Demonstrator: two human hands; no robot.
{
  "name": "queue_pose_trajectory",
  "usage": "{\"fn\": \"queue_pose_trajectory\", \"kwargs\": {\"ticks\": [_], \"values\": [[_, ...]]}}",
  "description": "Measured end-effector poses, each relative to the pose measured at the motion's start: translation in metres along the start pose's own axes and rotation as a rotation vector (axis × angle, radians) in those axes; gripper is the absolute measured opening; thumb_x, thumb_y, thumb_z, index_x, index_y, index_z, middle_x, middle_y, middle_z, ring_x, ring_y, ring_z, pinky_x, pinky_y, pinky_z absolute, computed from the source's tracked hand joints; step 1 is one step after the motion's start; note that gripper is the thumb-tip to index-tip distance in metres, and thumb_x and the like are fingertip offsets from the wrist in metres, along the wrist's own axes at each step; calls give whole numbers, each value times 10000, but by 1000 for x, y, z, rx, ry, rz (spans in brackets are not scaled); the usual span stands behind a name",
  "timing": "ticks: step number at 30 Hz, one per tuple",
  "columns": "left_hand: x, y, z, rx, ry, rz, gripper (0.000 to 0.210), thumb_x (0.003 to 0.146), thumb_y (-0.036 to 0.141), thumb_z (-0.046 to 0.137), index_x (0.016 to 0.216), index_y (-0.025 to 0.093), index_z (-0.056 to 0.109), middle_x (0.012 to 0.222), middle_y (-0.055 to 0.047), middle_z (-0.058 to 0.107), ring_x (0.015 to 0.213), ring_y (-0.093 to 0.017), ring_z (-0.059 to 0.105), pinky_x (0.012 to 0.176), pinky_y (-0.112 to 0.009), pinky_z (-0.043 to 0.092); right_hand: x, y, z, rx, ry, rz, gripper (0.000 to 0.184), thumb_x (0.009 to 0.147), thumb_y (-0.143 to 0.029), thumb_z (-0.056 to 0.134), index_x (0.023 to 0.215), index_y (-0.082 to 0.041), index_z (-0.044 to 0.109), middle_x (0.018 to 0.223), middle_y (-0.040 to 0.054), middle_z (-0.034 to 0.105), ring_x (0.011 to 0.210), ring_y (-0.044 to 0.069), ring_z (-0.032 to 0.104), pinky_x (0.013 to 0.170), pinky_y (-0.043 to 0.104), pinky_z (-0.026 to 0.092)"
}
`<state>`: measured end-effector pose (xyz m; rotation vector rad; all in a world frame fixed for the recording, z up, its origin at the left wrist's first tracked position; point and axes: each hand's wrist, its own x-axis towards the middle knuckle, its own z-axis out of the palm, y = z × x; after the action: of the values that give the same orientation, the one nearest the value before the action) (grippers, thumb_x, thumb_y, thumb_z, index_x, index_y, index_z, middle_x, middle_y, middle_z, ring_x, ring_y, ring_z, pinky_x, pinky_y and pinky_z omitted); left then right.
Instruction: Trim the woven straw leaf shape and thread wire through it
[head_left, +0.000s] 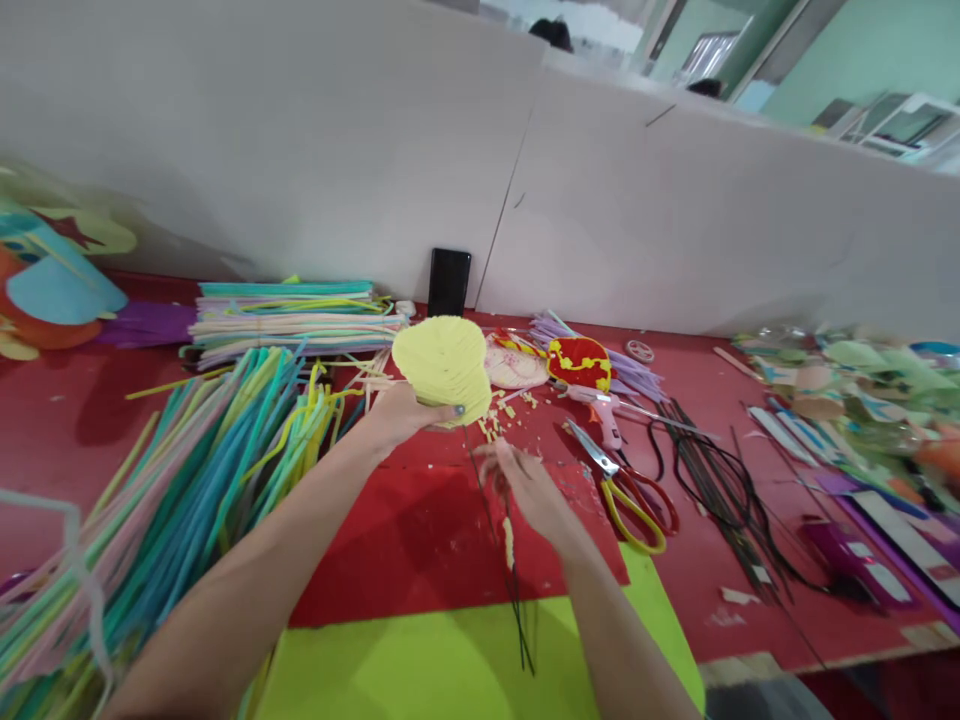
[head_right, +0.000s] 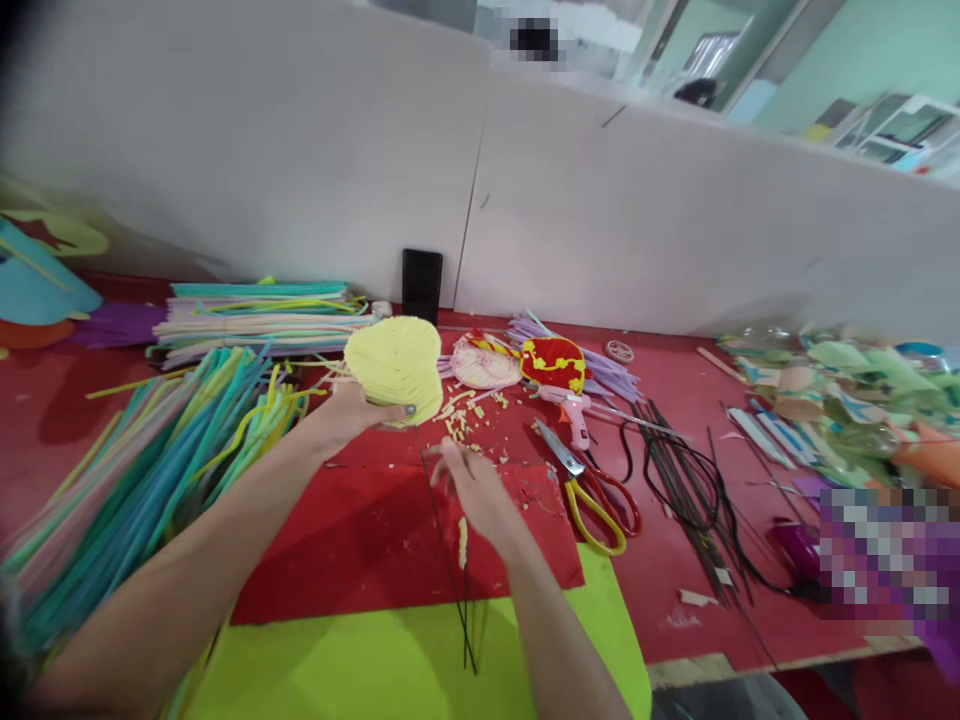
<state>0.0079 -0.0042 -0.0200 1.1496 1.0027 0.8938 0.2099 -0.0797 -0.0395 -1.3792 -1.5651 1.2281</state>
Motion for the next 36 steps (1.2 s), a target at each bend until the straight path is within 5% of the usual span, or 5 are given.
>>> {"fn": "queue_pose_trajectory", "kwargs": {"ticks": [3,7,15,24,36], "values": [[4,-4,-9,-21,-68,-132,604,469,317,843,1027,153,679,1134,-119,662,1036,-286,618,884,-418,504,51,-2,-32,-332,213,-104,310,881,-452,471,784,-221,653,721,52,660,674,214,598,651,349,443],[15,-26,-7,-46,-161,-299,558,458,320,846,962,127,702,1081,-132,682,968,-287,642,814,-388,532,153,3,-58,-466,268,-197,213,804,-381,597,843,-181,659,883,68,680,824,201,617,787,323,450],[35,-70,-9,-102,-163,-334,626,456,331,846,1016,107,680,1043,-149,692,934,-279,652,794,-376,529,294,12,-30,-628,287,-145,501,686,-458,719,1064,-153,597,1060,116,662,989,218,600,866,313,431],[39,-76,-5,-167,-177,-301,683,435,329,851,1054,107,666,1032,-148,692,924,-290,654,815,-410,514,338,34,-6,-613,150,-100,504,659,-524,721,985,-146,659,960,119,700,927,245,633,761,284,452],[38,-72,-6,-129,-152,-327,622,442,330,851,999,111,683,963,-136,711,856,-284,668,794,-407,521,336,36,-7,-632,156,-102,545,669,-581,684,974,-131,659,967,142,695,918,256,636,765,293,450]]}}
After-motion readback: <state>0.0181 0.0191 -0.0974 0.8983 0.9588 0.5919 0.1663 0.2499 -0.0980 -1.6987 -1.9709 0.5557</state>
